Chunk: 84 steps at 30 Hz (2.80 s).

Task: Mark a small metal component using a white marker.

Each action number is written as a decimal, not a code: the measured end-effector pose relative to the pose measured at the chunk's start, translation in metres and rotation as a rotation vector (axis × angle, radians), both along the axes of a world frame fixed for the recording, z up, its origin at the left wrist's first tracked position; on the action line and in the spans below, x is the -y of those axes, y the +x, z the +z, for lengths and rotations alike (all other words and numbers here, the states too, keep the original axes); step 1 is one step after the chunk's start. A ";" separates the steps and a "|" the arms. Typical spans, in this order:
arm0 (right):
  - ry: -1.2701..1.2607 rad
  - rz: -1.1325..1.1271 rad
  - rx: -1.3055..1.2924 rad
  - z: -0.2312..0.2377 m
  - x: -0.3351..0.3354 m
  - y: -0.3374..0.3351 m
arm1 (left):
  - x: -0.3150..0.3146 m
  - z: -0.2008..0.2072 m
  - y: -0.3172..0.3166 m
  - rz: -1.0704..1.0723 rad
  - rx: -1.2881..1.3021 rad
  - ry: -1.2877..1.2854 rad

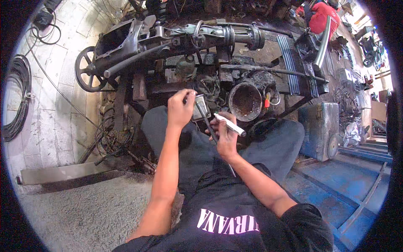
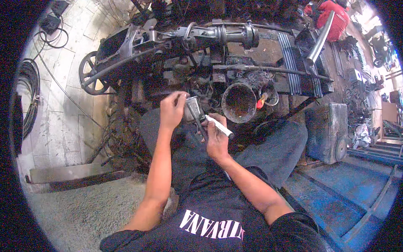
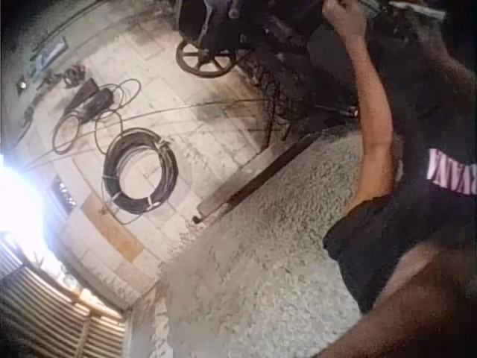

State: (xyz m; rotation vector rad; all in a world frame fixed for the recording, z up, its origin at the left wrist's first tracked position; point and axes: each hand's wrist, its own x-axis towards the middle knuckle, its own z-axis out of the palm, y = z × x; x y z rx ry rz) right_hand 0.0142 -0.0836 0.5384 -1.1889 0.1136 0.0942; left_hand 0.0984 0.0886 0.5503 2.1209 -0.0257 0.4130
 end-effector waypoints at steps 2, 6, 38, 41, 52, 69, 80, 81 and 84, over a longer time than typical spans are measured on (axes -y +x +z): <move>0.019 0.008 0.014 0.003 0.000 -0.003 | -0.001 -0.001 -0.016 -0.025 -0.084 -0.139; -0.006 0.043 0.006 0.011 0.003 -0.006 | -0.007 -0.001 -0.026 -0.229 -0.472 -0.561; -0.294 -0.039 0.078 0.000 -0.002 -0.002 | -0.008 -0.029 -0.023 -0.159 -0.386 -0.401; -0.338 -0.034 0.115 -0.002 -0.003 -0.002 | -0.010 -0.035 -0.022 -0.168 -0.344 -0.368; -0.349 0.025 0.179 0.000 0.000 -0.002 | -0.008 -0.028 -0.023 -0.162 -0.366 -0.361; -0.365 0.012 0.149 -0.006 0.001 -0.002 | -0.005 -0.019 -0.024 -0.137 -0.391 -0.359; -0.421 -0.015 0.202 -0.001 0.001 0.001 | -0.003 -0.018 -0.024 -0.123 -0.369 -0.396; -0.425 0.010 0.212 -0.003 0.002 0.001 | -0.003 -0.018 -0.024 -0.121 -0.362 -0.395; -0.426 0.053 0.210 -0.003 0.003 -0.001 | -0.002 -0.018 -0.024 -0.111 -0.339 -0.400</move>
